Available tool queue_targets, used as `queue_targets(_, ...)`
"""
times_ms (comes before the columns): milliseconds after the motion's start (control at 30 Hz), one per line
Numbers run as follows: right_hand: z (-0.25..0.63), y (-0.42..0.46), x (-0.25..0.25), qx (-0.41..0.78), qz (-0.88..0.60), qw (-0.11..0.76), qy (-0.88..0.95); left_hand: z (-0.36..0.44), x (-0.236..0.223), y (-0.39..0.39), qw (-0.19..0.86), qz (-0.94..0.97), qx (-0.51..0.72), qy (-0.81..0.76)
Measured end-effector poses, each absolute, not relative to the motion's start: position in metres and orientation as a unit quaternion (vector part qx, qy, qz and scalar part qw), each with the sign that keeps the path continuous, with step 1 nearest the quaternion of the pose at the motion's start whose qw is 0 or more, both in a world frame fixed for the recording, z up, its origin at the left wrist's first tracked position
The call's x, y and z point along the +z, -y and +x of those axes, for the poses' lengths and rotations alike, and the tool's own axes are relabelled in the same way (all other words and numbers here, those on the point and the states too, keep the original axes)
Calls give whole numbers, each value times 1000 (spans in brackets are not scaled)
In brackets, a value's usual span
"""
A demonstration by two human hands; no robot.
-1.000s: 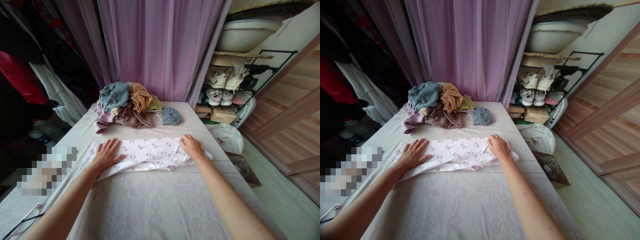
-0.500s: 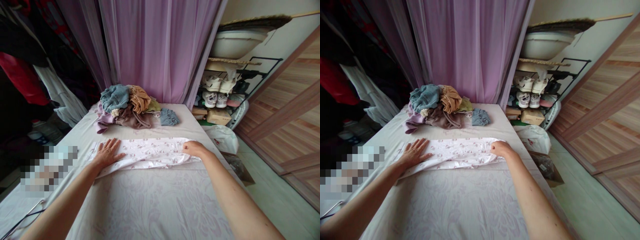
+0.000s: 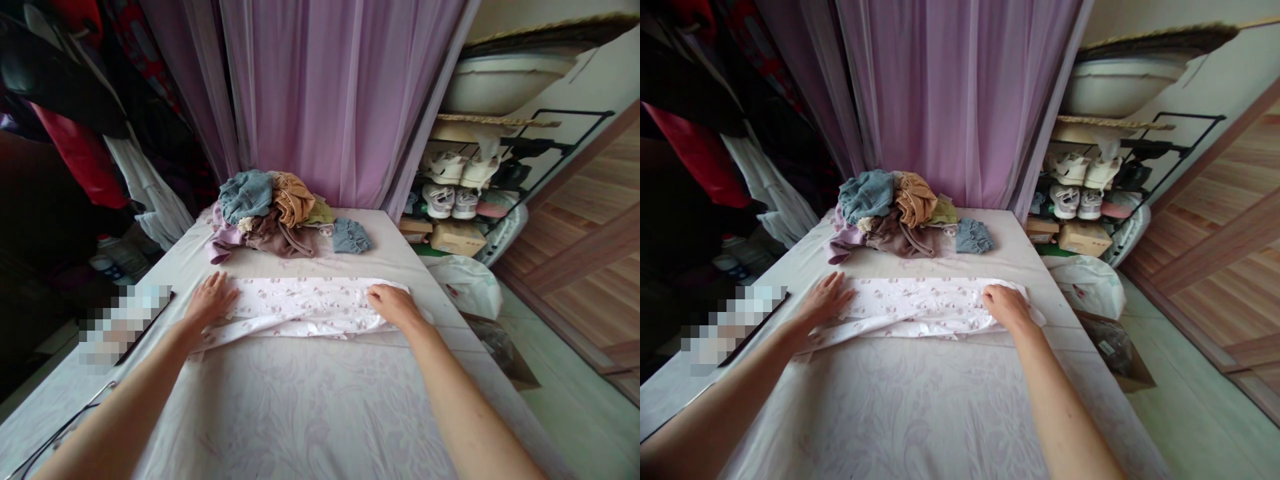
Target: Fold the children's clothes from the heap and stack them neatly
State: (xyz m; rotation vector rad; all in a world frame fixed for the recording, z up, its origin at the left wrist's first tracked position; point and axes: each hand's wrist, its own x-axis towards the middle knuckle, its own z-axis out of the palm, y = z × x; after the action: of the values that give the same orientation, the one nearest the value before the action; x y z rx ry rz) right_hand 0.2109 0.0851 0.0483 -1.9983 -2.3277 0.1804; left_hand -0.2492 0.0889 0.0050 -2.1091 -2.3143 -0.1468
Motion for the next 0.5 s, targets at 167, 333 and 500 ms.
queue_targets(167, 208, -88, 34, 53, -680, 84, 726, -276, 30, -84, -22, -566, -25, 824)
queue_targets(333, 213, -92, 32, 54, -700, 89, 706, -284, 45, -90, -115, -536, 14, 836)
queue_targets(500, 218, -88, 27, 4, -731, 80, 677, -277, 44, -93, -111, -542, -42, 832)
